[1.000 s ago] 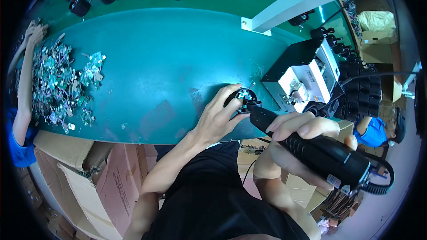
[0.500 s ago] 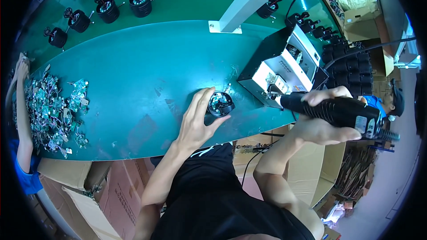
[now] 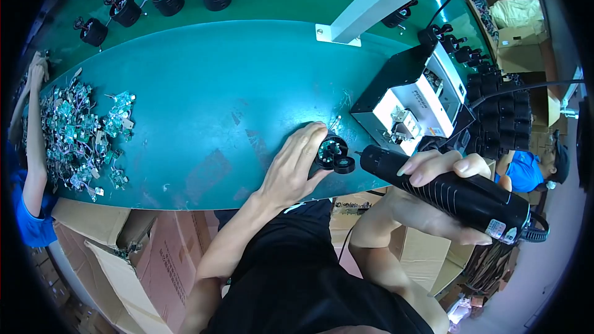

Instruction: Assembling circular components using an electric screwdriver on a production floor.

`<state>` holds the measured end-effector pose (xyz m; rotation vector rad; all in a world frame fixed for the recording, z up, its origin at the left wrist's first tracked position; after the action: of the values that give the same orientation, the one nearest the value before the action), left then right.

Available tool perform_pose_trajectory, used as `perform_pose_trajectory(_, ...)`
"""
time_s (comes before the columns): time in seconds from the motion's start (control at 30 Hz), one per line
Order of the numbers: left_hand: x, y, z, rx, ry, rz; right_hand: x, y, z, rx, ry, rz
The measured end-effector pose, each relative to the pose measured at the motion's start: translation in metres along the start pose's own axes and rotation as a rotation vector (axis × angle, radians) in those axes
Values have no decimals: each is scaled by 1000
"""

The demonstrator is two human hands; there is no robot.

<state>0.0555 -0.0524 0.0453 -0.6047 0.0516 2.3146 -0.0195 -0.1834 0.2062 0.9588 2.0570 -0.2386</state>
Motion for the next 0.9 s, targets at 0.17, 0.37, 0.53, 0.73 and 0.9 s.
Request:
perform_pose_trajectory(0.17,3,-4,-3,-18,-13,30,1,9,4,38,-46,-68)
perform_pose_trajectory(0.37,0,-3,-1,5,-2,0,-1,16,2,55,-60,-107)
perform_pose_trajectory(0.53,0,-3,-2,20,-15,9,0,17,3,54,-21,-60)
perform_pose_trajectory(0.73,0,-3,-1,23,3,20,-1,20,5,42,-27,-60)
perform_pose_trajectory(0.9,0,-3,2,10,18,36,-2,26,3,72,-68,-130)
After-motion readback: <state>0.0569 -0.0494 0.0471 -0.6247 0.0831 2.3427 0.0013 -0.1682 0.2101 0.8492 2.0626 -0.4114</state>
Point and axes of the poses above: each hand's wrist, its own x-axis away from the middle knuckle, its own y-axis out of the palm, z = x × y, the point moved 9 cm from there along -x, towards the middle knuckle, and after that the axes turned 15 degrees about x, right-handed, at the moved point
